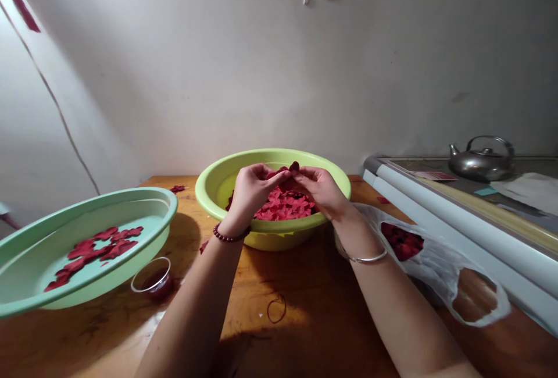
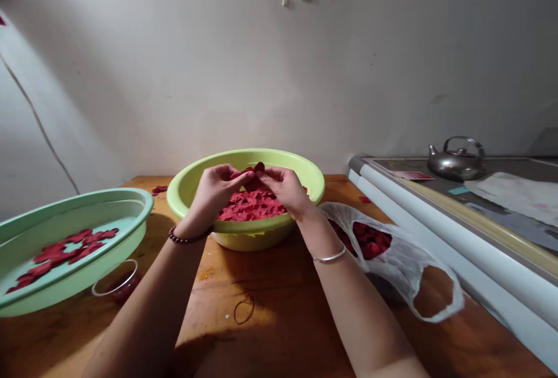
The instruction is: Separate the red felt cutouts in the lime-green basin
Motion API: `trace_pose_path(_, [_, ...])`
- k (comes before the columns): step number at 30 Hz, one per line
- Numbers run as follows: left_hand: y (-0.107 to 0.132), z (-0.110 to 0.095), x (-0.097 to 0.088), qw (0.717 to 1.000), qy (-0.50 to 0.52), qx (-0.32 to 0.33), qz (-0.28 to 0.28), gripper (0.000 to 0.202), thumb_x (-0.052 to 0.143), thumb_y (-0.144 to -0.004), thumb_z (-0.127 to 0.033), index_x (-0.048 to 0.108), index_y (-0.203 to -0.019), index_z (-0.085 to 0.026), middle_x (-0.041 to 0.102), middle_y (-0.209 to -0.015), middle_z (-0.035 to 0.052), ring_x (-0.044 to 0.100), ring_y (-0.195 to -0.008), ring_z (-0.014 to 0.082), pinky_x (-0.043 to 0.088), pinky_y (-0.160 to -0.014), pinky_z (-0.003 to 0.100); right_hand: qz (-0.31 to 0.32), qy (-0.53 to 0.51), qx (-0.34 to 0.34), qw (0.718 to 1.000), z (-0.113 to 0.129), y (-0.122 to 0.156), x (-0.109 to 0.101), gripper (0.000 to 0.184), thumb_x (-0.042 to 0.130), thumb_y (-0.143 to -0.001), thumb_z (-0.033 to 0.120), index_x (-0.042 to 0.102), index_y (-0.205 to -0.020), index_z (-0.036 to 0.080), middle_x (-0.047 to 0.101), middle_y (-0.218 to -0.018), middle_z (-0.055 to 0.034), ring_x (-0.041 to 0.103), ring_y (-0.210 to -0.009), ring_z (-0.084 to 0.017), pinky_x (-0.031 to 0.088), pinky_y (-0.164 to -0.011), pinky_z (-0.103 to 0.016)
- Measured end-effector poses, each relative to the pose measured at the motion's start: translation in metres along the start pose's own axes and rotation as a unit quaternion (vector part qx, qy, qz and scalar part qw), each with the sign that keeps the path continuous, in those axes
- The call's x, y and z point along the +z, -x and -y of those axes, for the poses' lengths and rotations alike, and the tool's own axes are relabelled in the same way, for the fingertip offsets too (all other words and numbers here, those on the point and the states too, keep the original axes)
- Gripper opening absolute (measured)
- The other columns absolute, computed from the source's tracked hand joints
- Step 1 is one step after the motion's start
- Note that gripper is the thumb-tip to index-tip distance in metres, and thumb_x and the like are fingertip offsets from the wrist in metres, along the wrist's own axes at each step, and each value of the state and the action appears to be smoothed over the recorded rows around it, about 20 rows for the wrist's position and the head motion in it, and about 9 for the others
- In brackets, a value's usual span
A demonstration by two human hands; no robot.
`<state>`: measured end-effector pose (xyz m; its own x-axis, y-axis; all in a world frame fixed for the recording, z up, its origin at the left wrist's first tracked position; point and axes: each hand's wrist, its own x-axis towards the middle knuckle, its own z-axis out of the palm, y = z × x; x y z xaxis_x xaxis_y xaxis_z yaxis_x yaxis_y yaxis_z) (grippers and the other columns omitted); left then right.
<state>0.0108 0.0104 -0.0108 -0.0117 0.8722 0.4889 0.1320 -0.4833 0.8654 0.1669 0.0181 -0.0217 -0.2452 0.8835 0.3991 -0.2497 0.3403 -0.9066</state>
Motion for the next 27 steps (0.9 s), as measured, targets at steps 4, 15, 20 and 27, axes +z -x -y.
trace_pose_path(4, [0.0, -0.002, 0.0, 0.999, 0.022, 0.007, -0.027, 0.033, 0.079, -0.066, -0.04, 0.058, -0.057, -0.017, 0.064, -0.054, 0.0012, 0.055, -0.047, 0.0097, 0.04, -0.044, 0.021, -0.072, 0.011, -0.004, 0.997, -0.004, -0.004, -0.006, 0.04, 0.083, -0.056, 0.053, 0.073, -0.078, 0.021, 0.073, -0.074, -0.0021, 0.07, -0.072, -0.018, 0.057, -0.074, -0.034])
trace_pose_path(15, [-0.005, 0.004, 0.001, 0.998, 0.0, 0.047, -0.033, 0.03, 0.062, -0.084, -0.043, 0.069, -0.095, -0.016, 0.075, -0.096, 0.0115, 0.07, -0.089, 0.0194, 0.055, -0.073, 0.027, -0.116, 0.009, 0.003, 0.993, -0.003, -0.003, -0.004, 0.044, 0.086, -0.048, 0.054, 0.068, -0.066, 0.019, 0.07, -0.063, -0.0018, 0.064, -0.058, -0.015, 0.055, -0.065, -0.031])
trace_pose_path(20, [0.002, -0.005, 0.001, 0.993, 0.005, 0.03, 0.113, 0.03, 0.071, -0.077, -0.044, 0.074, -0.089, -0.017, 0.077, -0.087, 0.0091, 0.071, -0.081, 0.0196, 0.054, -0.068, 0.026, -0.086, 0.013, 0.009, 0.996, 0.001, 0.001, 0.0, 0.045, 0.089, -0.046, 0.048, 0.056, -0.054, 0.018, 0.059, -0.051, 0.0037, 0.053, -0.047, -0.009, 0.043, -0.05, -0.023])
trace_pose_path(27, [0.003, -0.005, 0.001, 0.993, 0.014, 0.033, 0.114, 0.024, 0.068, -0.08, -0.038, 0.075, -0.088, -0.017, 0.076, -0.085, 0.0085, 0.07, -0.081, 0.019, 0.054, -0.069, 0.027, -0.111, 0.004, 0.003, 0.994, -0.001, -0.001, -0.001, 0.048, 0.087, -0.047, 0.053, 0.055, -0.057, 0.019, 0.058, -0.054, 0.0052, 0.051, -0.05, -0.009, 0.044, -0.053, -0.024])
